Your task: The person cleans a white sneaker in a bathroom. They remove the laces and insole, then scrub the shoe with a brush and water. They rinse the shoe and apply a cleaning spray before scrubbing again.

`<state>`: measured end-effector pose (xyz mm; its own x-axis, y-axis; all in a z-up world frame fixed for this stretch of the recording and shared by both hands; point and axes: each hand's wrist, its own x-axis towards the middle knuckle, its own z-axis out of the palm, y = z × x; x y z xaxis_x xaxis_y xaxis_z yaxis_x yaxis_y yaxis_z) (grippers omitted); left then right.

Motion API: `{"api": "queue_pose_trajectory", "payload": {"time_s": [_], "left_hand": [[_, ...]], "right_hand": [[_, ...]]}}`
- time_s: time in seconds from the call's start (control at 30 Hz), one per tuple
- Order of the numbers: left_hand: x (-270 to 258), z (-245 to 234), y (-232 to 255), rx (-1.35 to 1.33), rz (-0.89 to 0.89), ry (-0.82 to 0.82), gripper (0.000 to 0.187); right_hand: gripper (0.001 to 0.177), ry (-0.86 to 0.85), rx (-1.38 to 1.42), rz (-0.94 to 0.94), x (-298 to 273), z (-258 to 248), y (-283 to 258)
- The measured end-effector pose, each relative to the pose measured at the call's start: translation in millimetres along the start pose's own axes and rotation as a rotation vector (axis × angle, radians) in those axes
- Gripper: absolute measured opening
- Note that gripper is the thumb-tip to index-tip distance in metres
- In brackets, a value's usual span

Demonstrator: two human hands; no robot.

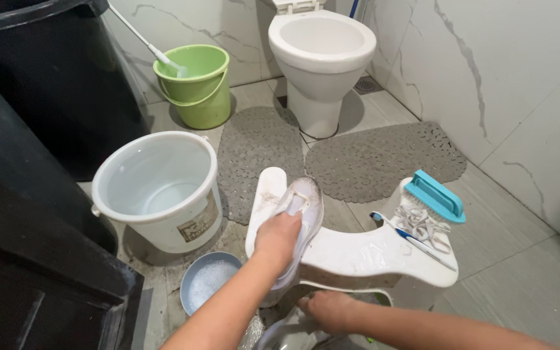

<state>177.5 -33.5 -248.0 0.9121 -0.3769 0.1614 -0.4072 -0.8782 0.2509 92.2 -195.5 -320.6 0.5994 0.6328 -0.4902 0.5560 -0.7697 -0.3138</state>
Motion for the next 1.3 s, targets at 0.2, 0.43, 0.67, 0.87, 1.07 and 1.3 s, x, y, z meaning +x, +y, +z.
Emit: {"api": "queue_pose_trajectory", "payload": {"time_s": [0.2, 0.43, 0.67, 0.87, 1.07, 1.3], "left_hand": [[12, -2, -27, 0.023, 0.217, 0.262, 0.012], [32, -14, -36, 0.01, 0.119, 0.342, 0.007], [31, -69, -13, -0.223, -0.012, 0.362, 0.013], [69, -103, -6, -0.486, -0.181, 0.162, 0.024], [120, -50, -11, -0.758, -0.262, 0.258, 0.035], [83, -47, -50, -0.566, -0.134, 0.079, 0.018]], "right_hand": [[0.033, 0.047, 0.103, -0.019, 8, 19, 10], [0.052, 0.212, 0.279, -0.254, -2, 5, -2], [0.039, 0.221, 0.373, 0.021, -6, 7, 15], [0.017, 0.158, 0.126, 0.148, -3, -19, 21], [0.023, 0.351, 0.346, 0.163, -21, -95, 20], [0.026, 0.613, 0.37, 0.267, -49, -140, 73]]}}
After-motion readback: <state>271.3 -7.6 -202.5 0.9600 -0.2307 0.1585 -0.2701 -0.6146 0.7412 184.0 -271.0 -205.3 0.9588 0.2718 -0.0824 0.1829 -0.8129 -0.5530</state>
